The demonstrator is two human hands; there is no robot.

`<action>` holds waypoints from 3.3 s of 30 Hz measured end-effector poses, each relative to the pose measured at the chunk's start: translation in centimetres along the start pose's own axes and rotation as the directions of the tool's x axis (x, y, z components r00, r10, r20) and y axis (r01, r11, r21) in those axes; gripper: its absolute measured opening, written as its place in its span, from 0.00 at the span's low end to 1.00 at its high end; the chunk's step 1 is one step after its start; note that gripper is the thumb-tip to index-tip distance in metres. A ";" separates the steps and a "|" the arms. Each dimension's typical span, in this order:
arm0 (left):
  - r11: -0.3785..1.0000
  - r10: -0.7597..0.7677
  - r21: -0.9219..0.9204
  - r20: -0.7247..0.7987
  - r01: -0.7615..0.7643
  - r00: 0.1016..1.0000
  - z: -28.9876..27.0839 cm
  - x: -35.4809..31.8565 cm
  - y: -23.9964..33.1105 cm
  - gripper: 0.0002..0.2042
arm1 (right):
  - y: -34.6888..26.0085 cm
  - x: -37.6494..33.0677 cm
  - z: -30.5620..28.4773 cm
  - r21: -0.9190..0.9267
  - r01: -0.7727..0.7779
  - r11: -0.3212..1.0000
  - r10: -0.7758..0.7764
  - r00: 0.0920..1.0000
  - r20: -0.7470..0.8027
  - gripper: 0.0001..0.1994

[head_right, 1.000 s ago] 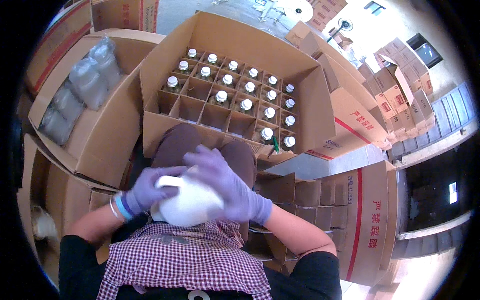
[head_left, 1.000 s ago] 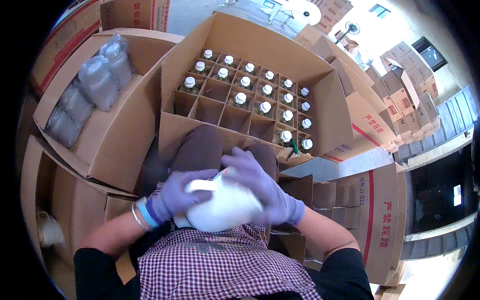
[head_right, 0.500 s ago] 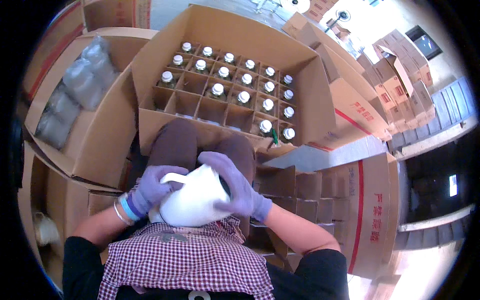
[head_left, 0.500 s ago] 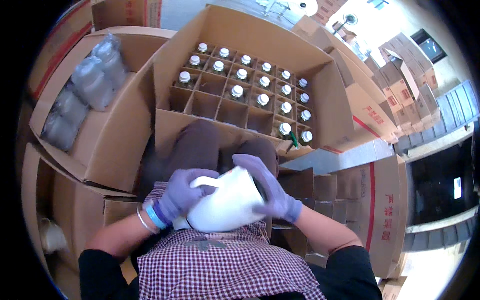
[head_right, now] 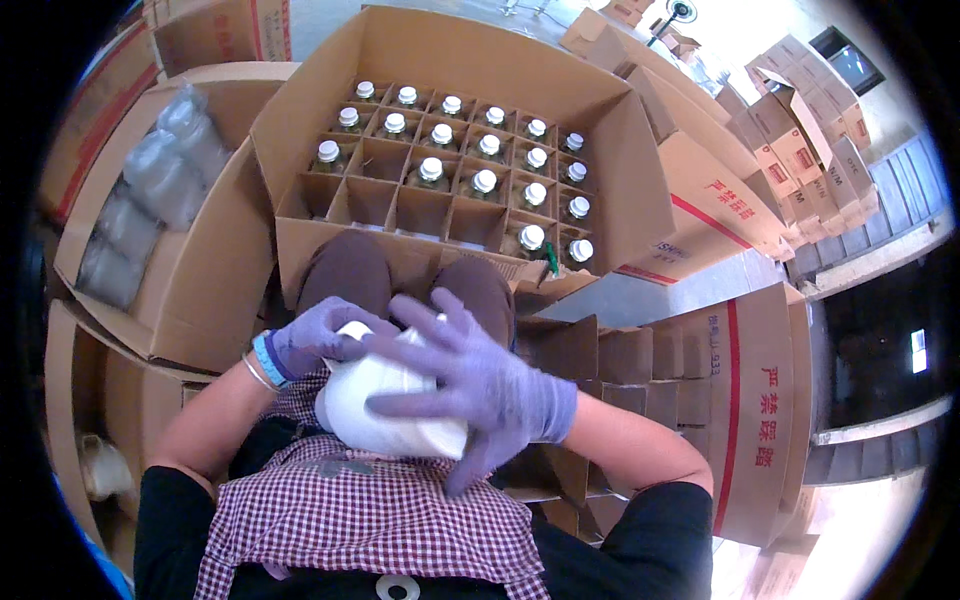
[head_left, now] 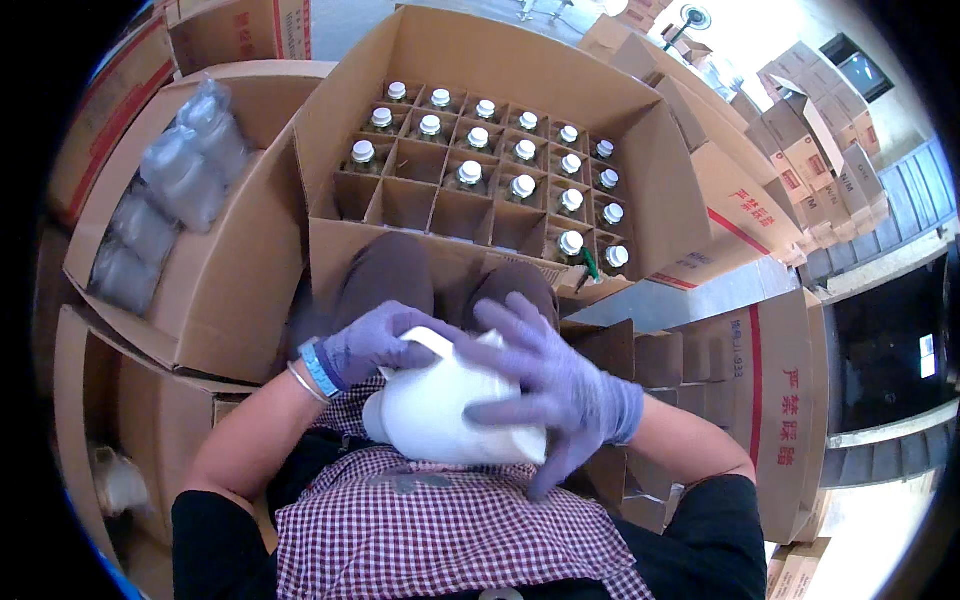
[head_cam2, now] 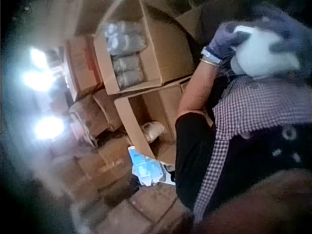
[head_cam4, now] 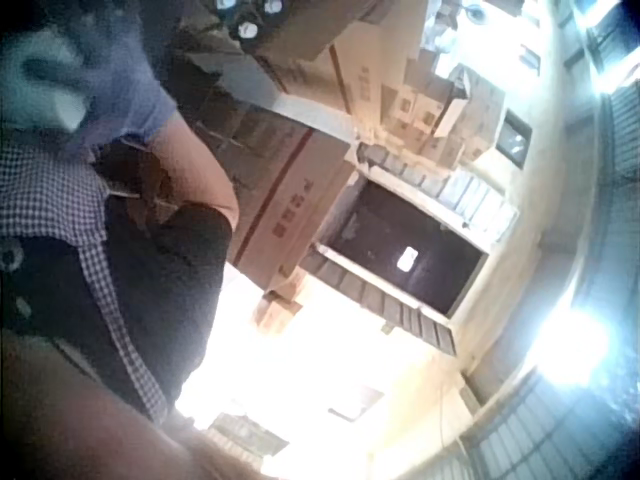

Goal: The person repeatedly picks up white plastic jars from a cardboard box, places them into clear plastic bags, and returns the bagged jars to the box. The process involves handling the jars one by one and manipulating the plastic bags to enclose them.

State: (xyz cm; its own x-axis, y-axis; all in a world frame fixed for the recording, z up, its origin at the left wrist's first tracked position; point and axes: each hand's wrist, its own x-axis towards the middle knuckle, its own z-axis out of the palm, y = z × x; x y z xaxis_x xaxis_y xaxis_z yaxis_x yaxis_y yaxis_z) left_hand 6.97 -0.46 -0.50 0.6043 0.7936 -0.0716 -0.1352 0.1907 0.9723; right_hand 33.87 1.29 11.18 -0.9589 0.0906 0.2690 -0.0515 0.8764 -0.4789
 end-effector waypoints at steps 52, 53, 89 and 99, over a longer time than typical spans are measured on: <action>0.895 0.225 -0.357 -0.155 -0.267 0.962 1.7 1.1 -0.3 0.32 | -1.5 1.9 4.3 0.273 -0.163 0.948 0.317 0.543 -0.777 0.46; 0.964 0.264 0.015 -0.170 -0.265 0.949 1.5 0.8 -0.4 0.32 | -1.3 1.6 4.6 0.281 -0.177 0.943 0.332 0.537 -0.776 0.46; 0.227 0.539 0.968 -0.034 -0.106 0.842 7.1 1.9 2.0 0.44 | 26.4 -15.9 0.3 -0.270 -0.952 -0.144 0.949 -0.055 -0.312 0.18; 0.313 0.524 0.935 -0.023 -0.168 0.851 10.3 2.0 2.3 0.43 | 3.6 -11.3 -4.7 0.875 -0.406 0.263 0.954 0.244 -0.174 0.18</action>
State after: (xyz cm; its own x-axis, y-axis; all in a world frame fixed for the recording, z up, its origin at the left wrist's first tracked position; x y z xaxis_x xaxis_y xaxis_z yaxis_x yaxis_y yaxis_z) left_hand 15.95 -4.44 3.91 0.4259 0.7886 0.4435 0.5906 -0.6137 0.5240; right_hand 45.87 5.61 10.37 -0.2346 0.9404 -0.2462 0.1320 -0.2201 -0.9665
